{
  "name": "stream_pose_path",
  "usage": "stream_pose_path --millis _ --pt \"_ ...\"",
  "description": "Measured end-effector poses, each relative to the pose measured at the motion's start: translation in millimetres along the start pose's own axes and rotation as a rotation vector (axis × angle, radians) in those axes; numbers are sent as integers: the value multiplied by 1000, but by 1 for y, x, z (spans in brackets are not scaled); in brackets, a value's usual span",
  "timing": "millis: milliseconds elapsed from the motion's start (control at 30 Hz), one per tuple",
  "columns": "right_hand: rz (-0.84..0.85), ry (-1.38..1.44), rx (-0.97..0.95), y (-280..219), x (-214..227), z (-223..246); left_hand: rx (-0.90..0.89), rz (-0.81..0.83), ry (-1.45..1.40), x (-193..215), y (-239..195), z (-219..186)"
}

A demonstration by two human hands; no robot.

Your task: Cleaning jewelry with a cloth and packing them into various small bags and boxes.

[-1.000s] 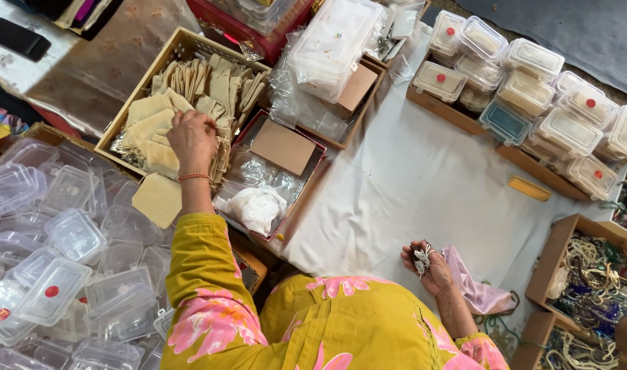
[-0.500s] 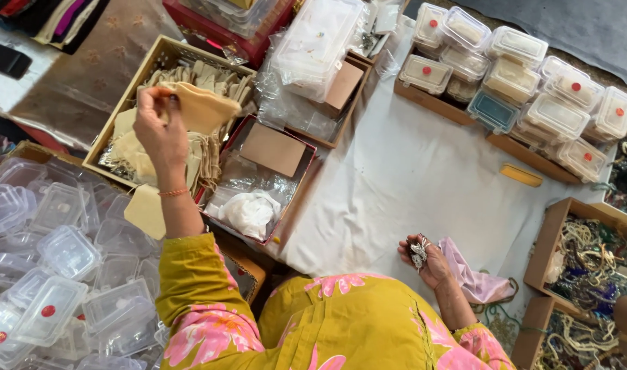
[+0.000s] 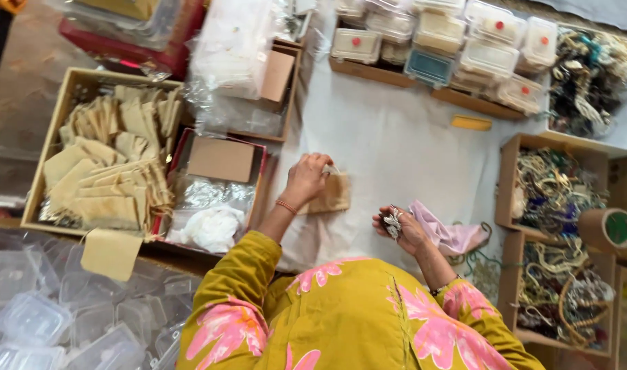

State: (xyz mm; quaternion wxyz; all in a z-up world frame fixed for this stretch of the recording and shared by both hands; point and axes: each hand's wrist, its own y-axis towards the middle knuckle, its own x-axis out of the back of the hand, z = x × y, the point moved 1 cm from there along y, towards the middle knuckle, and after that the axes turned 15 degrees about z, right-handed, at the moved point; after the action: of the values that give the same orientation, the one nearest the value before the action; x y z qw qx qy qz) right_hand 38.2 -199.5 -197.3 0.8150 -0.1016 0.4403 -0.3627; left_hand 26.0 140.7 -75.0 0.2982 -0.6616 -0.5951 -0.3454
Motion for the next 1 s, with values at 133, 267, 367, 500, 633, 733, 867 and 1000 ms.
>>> stream_pose_path --millis 133,267,367,500,633,733,867,1000 --pt "13 13 21 -3 -2 4 27 -81 13 -43 9 -25" --pt "49 28 21 -5 -1 3 268 348 46 -80 3 -30" --pt "54 20 15 -5 -3 5 313 354 160 -100 -3 -13" --pt "36 8 -3 -5 -5 5 473 395 176 -71 -11 -16" --pt "44 -3 -5 -4 -5 6 536 354 98 -67 -5 -26" --pt "47 -20 -2 -2 -6 6 419 180 206 -96 4 -15" --pt "45 -19 8 -3 -6 6 298 118 178 -106 6 -6" --pt "43 -11 12 -3 -4 5 414 285 -53 -92 2 -7"
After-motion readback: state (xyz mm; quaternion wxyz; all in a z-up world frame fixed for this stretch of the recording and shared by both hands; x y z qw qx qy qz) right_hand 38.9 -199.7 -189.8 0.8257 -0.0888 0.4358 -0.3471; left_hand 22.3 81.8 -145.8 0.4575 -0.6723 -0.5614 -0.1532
